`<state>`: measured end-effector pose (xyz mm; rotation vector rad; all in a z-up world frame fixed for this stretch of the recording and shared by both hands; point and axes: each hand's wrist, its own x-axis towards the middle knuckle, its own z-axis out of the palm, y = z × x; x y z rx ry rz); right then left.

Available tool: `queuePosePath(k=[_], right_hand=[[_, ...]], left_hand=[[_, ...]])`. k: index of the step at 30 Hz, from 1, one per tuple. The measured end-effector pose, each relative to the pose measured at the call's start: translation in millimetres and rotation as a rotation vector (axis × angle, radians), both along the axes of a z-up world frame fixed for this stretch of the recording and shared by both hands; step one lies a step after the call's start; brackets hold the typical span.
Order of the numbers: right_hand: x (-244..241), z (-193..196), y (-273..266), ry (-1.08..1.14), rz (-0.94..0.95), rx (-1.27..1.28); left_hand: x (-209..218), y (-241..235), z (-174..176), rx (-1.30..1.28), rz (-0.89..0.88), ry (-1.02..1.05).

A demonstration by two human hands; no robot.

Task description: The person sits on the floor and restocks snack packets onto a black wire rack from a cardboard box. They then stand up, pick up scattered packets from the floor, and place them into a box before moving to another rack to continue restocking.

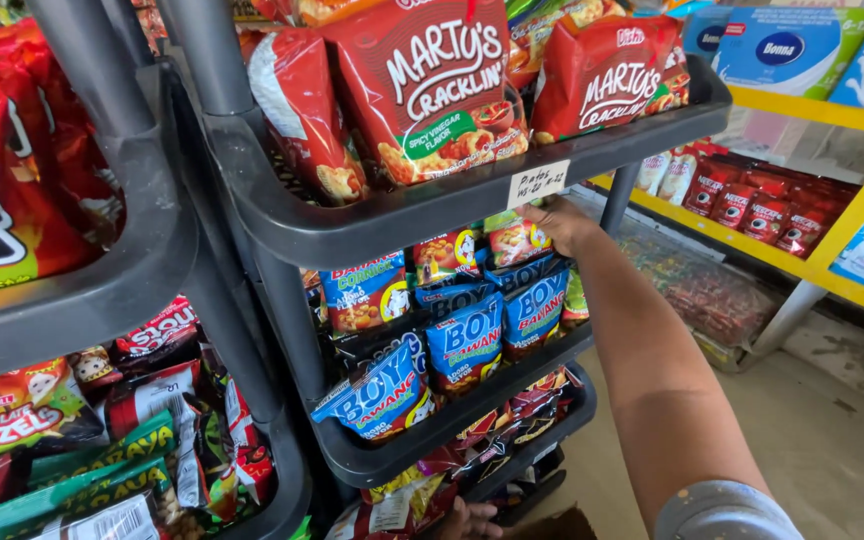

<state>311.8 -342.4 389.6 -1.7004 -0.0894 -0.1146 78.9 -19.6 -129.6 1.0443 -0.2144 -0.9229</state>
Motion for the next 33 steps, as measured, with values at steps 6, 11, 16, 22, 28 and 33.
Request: queuePosePath(k=[6,11,16,22,28,33], right_hand=[[-3.0,-1.7,14.4,-0.263,-0.022,0.043],[10.8,-12.8,2.3,-0.437,-0.168,-0.374],[-57.5,21.8,55.8,-0.788,-0.492,-0.685],[-134.7,34.9,146.4,-0.587,-0.138,-0.620],[-136.8,32.0,160.3,-0.765,0.269,-1.019],[-177.4,45.2,154.6,-0.820,0.266,-0.988]], left_hand=[[-38.8,13.3,80.2,0.080,0.056,0.056],[-39.8,17.0,91.4,0.211,0.054,0.029],[-47.6,24.5,118.1,0.254,0.031,0.001],[-68.6,22.2,137.3,0.311,0.045,-0.052],[-80.7,18.1,151.9,0.307,0.172,-0.141],[-89.6,22.9,142.1,0.223,0.202,-0.123]])
